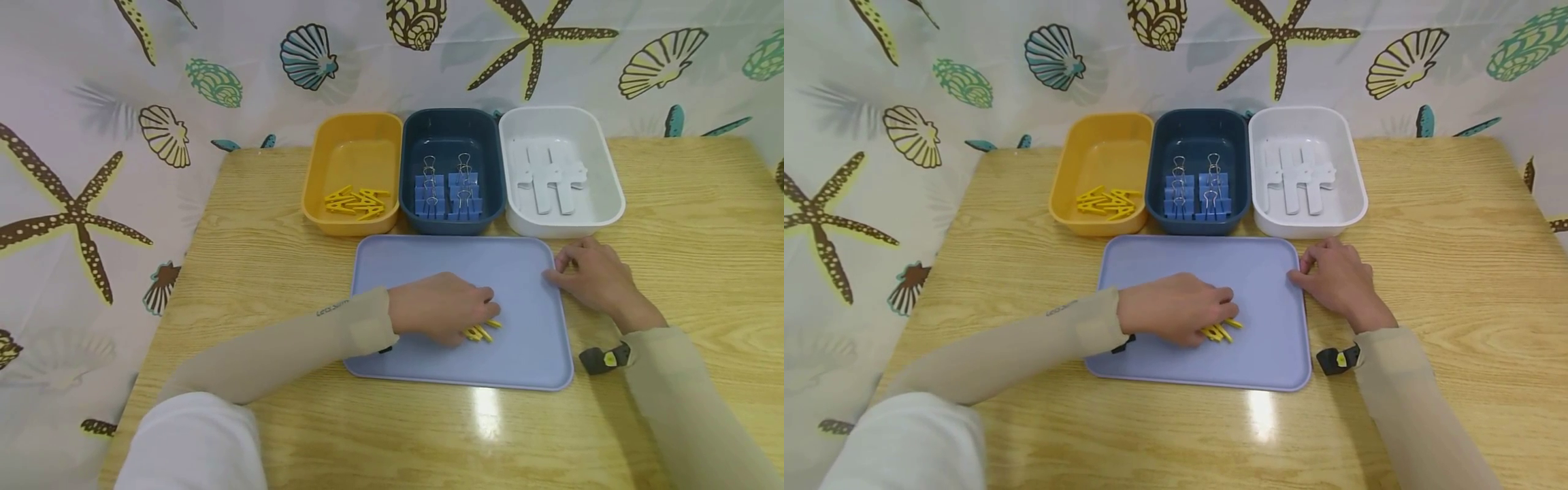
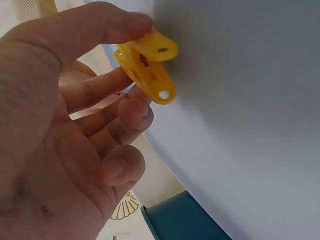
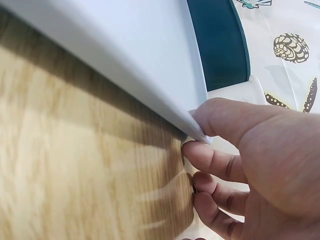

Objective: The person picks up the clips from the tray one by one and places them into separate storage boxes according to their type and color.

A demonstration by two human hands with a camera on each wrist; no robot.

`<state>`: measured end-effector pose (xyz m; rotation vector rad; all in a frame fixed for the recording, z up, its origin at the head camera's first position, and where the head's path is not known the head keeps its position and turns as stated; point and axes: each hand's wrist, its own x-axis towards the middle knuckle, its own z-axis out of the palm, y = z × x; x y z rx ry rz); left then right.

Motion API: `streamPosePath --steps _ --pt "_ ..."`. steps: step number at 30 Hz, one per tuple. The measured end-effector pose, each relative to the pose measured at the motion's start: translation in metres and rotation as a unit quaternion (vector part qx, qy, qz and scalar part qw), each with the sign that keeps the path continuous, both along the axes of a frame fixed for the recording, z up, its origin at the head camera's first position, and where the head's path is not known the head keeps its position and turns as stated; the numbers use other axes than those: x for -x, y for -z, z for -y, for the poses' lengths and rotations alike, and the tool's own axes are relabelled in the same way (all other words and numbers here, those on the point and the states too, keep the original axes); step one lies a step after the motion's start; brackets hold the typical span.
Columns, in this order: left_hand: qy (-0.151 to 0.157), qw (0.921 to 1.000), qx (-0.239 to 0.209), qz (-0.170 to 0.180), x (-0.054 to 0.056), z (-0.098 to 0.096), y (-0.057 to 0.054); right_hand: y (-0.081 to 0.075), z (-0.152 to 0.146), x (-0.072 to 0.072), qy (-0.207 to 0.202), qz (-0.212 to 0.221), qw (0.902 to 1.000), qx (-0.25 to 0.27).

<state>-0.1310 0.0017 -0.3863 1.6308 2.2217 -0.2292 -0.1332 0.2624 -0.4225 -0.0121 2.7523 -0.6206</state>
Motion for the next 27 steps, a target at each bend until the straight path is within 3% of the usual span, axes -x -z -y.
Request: streamPosePath --steps 19,27 --pt "-0.018 0.9995 -0.017 -0.022 0.011 0.025 -0.017 0.001 0.000 0.000 -0.002 -0.007 1.0000 -0.001" --pt "-0.042 0.9987 -0.025 -0.015 0.017 0.034 -0.026 0.000 0.001 0.000 -0.003 -0.007 1.0000 0.000"
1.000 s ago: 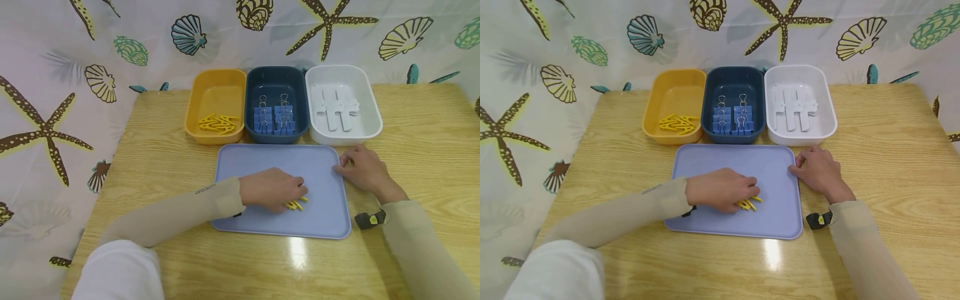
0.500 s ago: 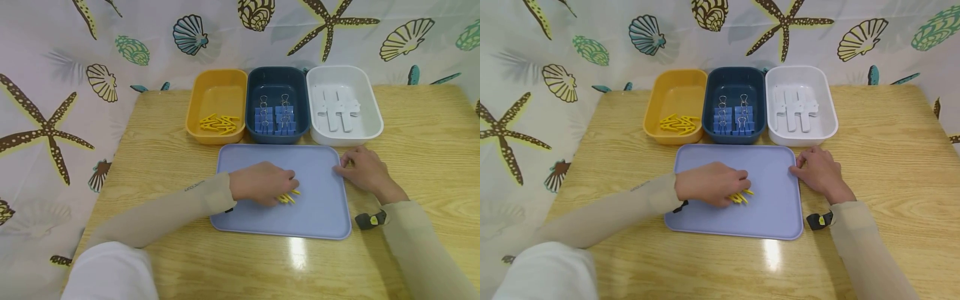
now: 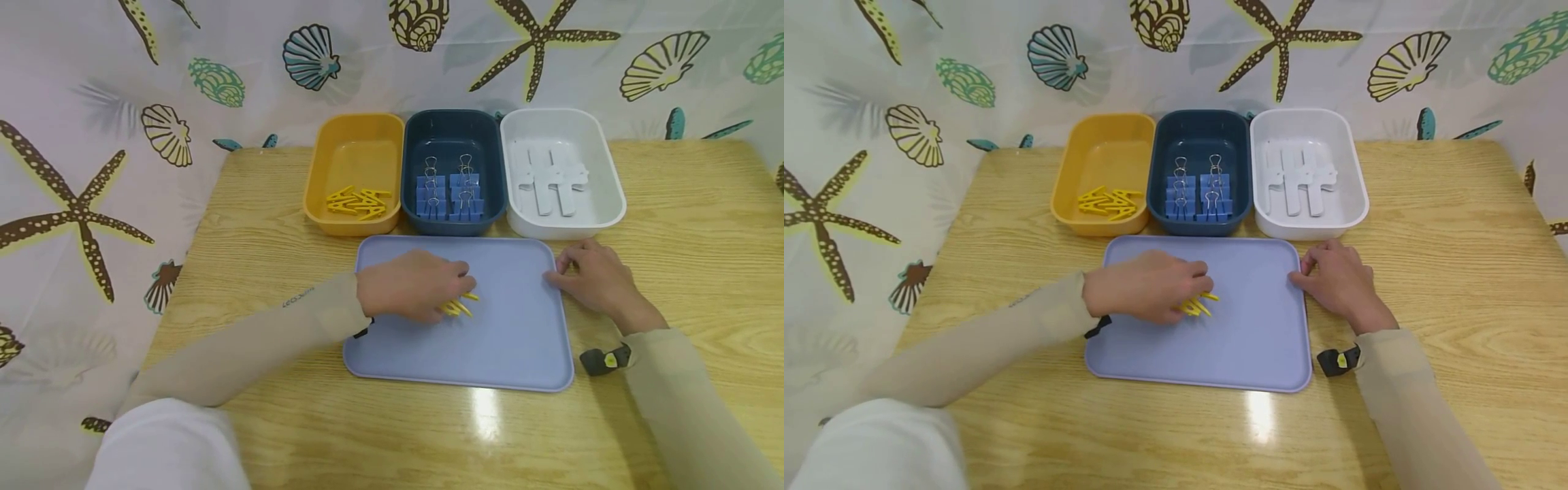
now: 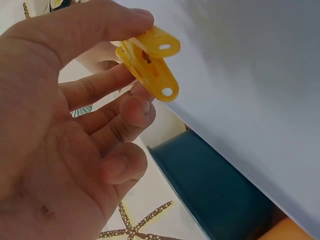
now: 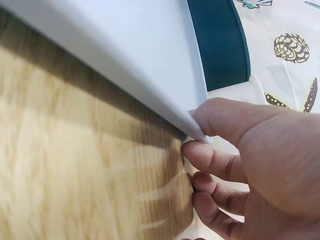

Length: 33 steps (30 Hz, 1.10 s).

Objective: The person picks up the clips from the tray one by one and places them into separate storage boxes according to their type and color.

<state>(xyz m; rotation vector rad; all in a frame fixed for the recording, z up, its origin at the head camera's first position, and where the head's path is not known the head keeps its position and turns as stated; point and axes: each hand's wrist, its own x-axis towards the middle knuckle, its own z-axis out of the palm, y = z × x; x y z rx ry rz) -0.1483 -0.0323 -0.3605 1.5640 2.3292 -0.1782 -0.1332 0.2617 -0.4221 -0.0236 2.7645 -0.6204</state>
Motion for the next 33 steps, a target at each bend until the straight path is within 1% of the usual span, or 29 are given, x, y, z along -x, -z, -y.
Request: streamPosePath --steps 9,13,22,27,33 --pt "-0.028 0.9995 -0.009 -0.006 0.007 0.013 -0.010 0.001 0.000 0.001 0.001 0.003 1.0000 0.001" --pt "-0.042 0.9990 -0.009 -0.016 0.010 0.019 -0.013 0.002 0.000 0.001 0.001 0.002 1.0000 0.000" --pt "-0.060 0.9976 -0.022 -0.026 0.019 0.032 -0.021 0.001 -0.001 0.001 -0.001 0.007 1.0000 0.001" --pt "-0.072 0.9967 -0.030 -0.023 0.024 0.039 -0.025 0.000 -0.001 0.001 -0.003 0.005 1.0000 0.004" --pt "-0.095 0.9950 -0.030 -0.010 0.028 0.045 -0.031 0.000 -0.002 0.001 -0.003 0.006 1.0000 0.003"
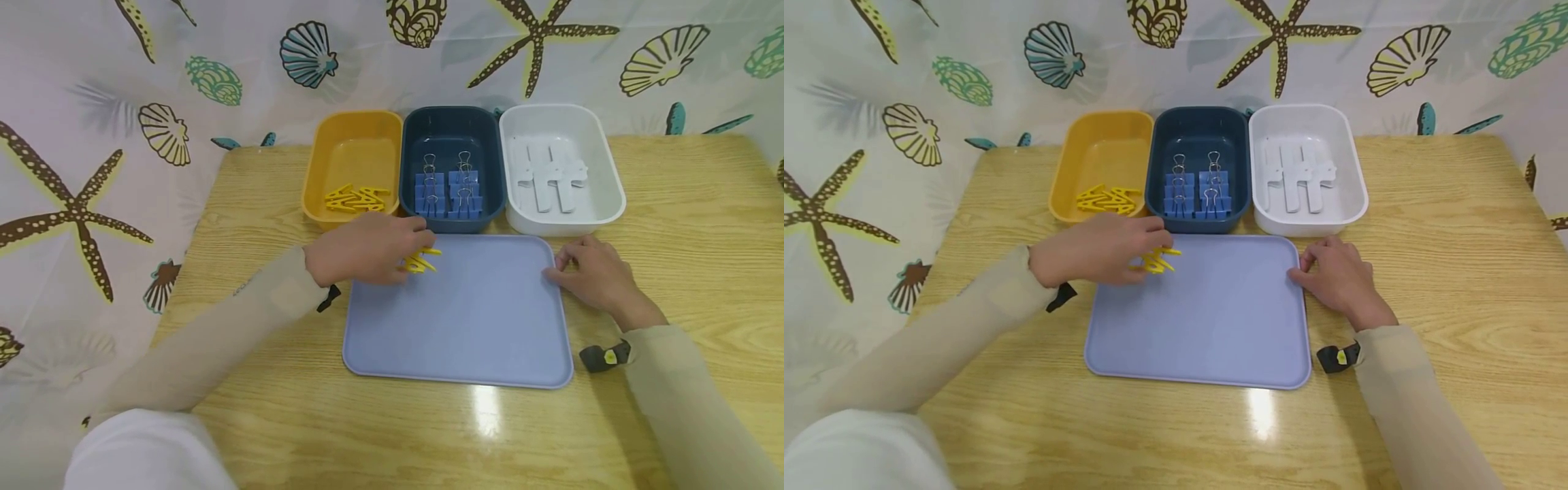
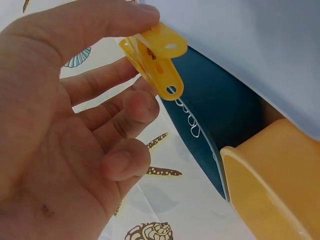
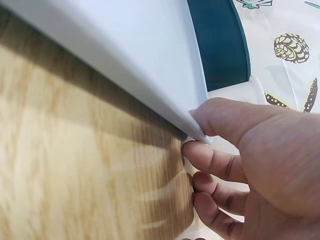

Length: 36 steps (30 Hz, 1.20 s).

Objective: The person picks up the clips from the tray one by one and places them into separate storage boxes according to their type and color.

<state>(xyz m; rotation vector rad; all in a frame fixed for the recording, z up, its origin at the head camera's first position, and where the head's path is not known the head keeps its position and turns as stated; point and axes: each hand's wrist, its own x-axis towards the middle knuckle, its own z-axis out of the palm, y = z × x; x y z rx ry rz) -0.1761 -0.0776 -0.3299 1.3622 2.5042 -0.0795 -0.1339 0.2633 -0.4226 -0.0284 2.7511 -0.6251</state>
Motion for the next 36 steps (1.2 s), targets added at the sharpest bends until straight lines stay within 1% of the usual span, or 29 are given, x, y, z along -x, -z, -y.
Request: streamPosePath --steps 6,12,17,21,28,36 --pt "-0.014 0.9999 -0.001 0.002 0.003 0.006 -0.004 0.000 0.001 0.000 0.001 -0.002 1.0000 0.001" --pt "-0.020 0.9997 -0.008 -0.013 0.007 0.012 -0.007 0.000 0.001 0.000 0.000 -0.006 1.0000 -0.001" --pt "-0.033 0.9993 -0.011 -0.017 0.010 0.016 -0.009 0.000 0.002 0.000 0.000 -0.007 1.0000 -0.003" --pt "-0.040 0.9987 -0.013 -0.029 0.013 0.020 -0.012 0.000 0.002 0.000 0.001 -0.009 1.0000 -0.003" --pt "-0.070 0.9971 -0.004 -0.031 0.018 0.024 -0.017 0.000 0.001 0.000 0.002 -0.006 1.0000 -0.001" --pt "-0.087 0.9957 -0.011 -0.029 0.026 0.029 -0.020 -0.001 0.002 -0.001 0.003 -0.002 1.0000 -0.001"
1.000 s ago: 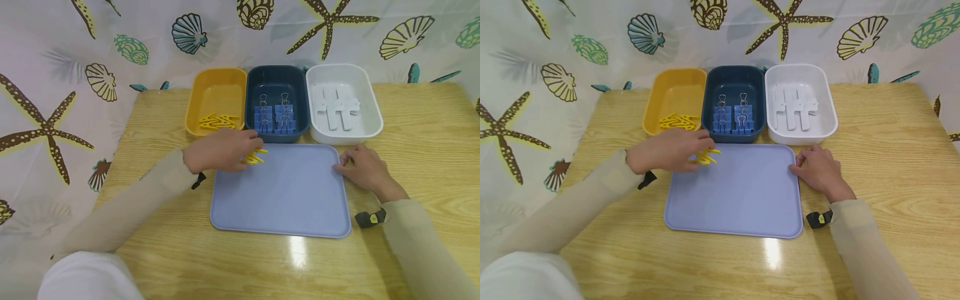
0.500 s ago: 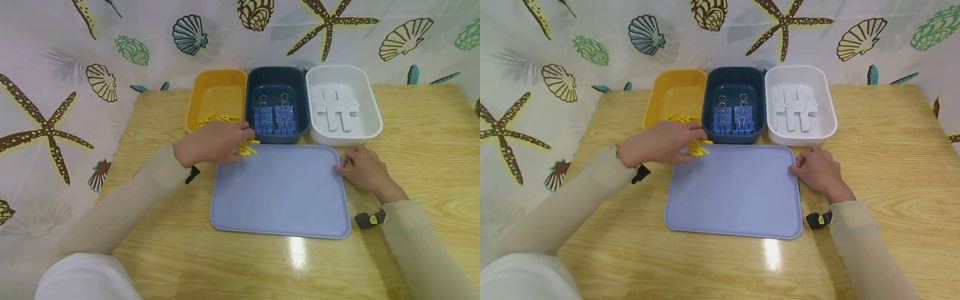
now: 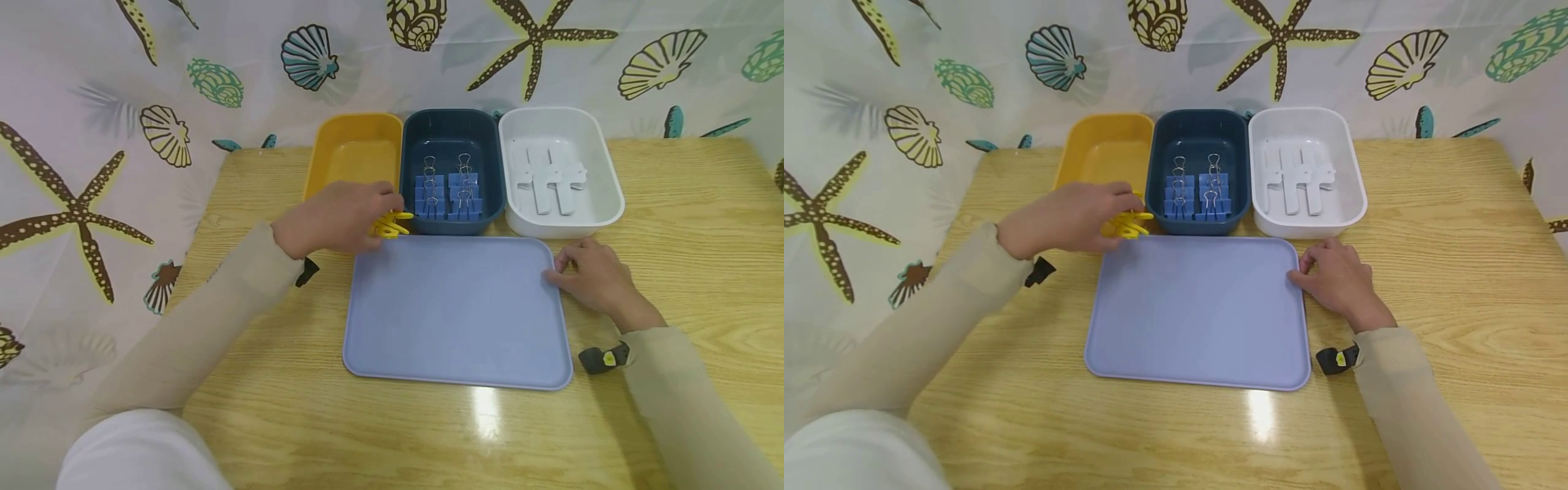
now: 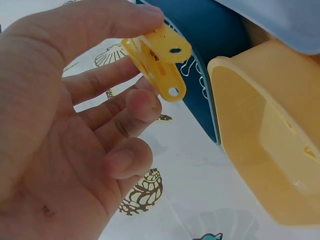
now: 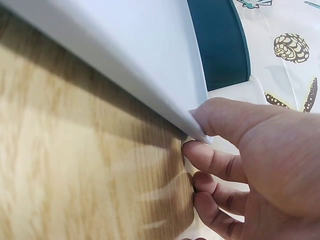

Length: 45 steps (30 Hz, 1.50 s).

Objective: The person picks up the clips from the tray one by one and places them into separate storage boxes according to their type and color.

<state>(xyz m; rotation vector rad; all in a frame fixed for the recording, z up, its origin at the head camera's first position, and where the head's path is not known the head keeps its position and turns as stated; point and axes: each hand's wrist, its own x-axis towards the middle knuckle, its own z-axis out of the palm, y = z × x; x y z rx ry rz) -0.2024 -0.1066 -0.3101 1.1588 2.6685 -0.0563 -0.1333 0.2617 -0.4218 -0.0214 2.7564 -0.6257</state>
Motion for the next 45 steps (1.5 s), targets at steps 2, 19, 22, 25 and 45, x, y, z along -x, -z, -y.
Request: streamPosePath --steps 2,19,22,25,45 --pt "-0.004 1.0000 -0.003 0.002 0.003 0.001 0.000 0.000 0.000 0.000 -0.001 0.001 1.0000 0.000" --pt "-0.035 0.9993 0.005 0.016 0.039 0.015 0.002 0.001 -0.002 0.001 -0.003 0.003 1.0000 -0.003" --pt "-0.046 0.9986 0.008 0.025 0.044 0.016 0.003 0.000 -0.002 0.001 -0.002 0.003 1.0000 -0.002" --pt "-0.057 0.9977 0.011 0.035 0.049 0.016 0.004 0.000 -0.001 0.001 -0.003 0.002 1.0000 -0.002" --pt "-0.094 0.9929 0.037 0.063 0.096 0.014 0.026 -0.001 0.001 0.001 0.000 0.001 1.0000 -0.003"
